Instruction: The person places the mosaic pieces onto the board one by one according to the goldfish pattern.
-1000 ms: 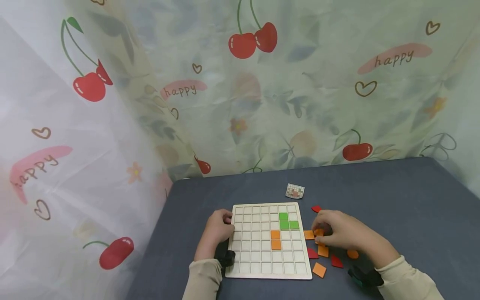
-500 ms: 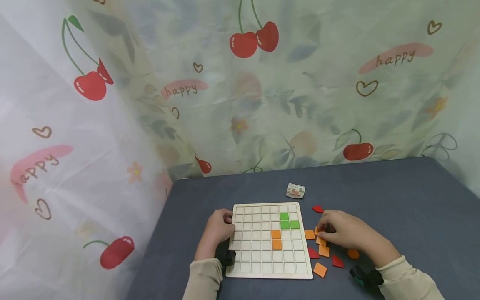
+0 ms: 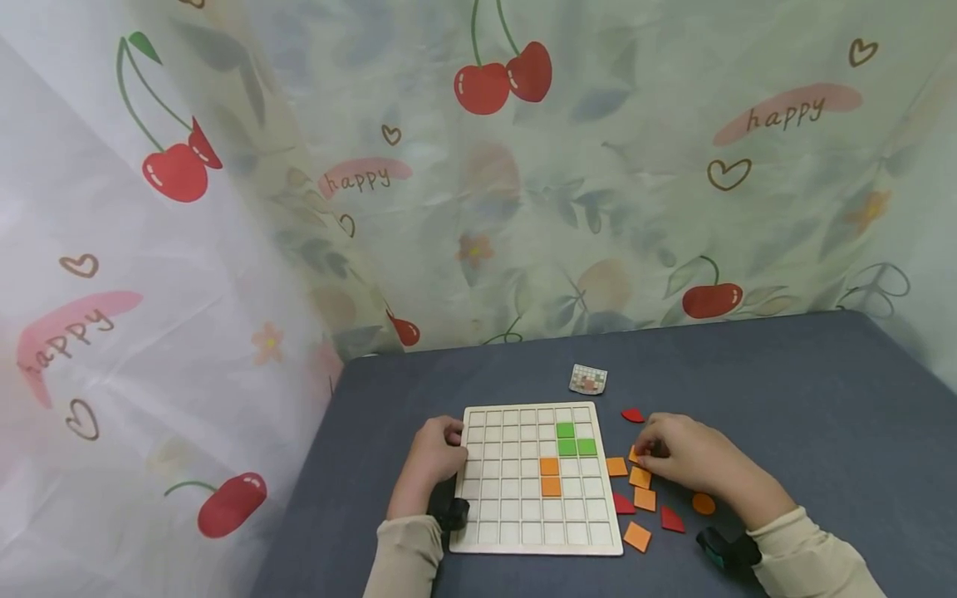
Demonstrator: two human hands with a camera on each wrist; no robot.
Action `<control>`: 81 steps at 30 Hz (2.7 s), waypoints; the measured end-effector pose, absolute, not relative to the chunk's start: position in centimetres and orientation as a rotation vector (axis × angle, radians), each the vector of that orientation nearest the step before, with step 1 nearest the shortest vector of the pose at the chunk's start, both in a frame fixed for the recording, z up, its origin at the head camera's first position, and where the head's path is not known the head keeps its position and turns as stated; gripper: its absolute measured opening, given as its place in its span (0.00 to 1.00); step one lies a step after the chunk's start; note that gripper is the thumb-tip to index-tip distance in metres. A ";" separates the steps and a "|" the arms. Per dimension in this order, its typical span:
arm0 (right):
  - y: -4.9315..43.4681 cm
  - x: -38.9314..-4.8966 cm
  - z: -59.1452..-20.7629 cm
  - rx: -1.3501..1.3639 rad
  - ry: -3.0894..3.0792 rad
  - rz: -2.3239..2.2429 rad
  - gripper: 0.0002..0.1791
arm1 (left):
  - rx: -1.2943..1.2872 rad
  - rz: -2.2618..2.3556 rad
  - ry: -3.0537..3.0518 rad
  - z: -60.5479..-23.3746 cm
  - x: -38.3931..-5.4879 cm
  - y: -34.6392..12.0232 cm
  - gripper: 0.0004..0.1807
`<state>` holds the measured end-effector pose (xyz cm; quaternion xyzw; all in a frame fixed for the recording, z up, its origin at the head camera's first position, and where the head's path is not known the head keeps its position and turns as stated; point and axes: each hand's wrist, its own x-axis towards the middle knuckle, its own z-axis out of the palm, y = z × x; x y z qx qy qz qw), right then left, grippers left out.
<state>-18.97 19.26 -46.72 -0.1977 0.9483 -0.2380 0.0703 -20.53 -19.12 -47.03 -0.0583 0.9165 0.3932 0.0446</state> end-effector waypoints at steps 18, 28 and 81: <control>18.5 -18.7 -46.5 -0.581 2.917 -0.599 0.05 | -0.170 1.198 2.796 -46.9 -20.4 -19.1 0.27; 18.0 -18.4 -46.5 -0.703 3.003 -0.569 0.05 | -0.165 1.195 2.805 -47.2 -20.4 -19.1 0.27; 8.2 -15.3 -47.0 -1.297 2.787 -0.687 0.05 | -0.179 1.168 2.807 -47.7 -20.7 -19.4 0.26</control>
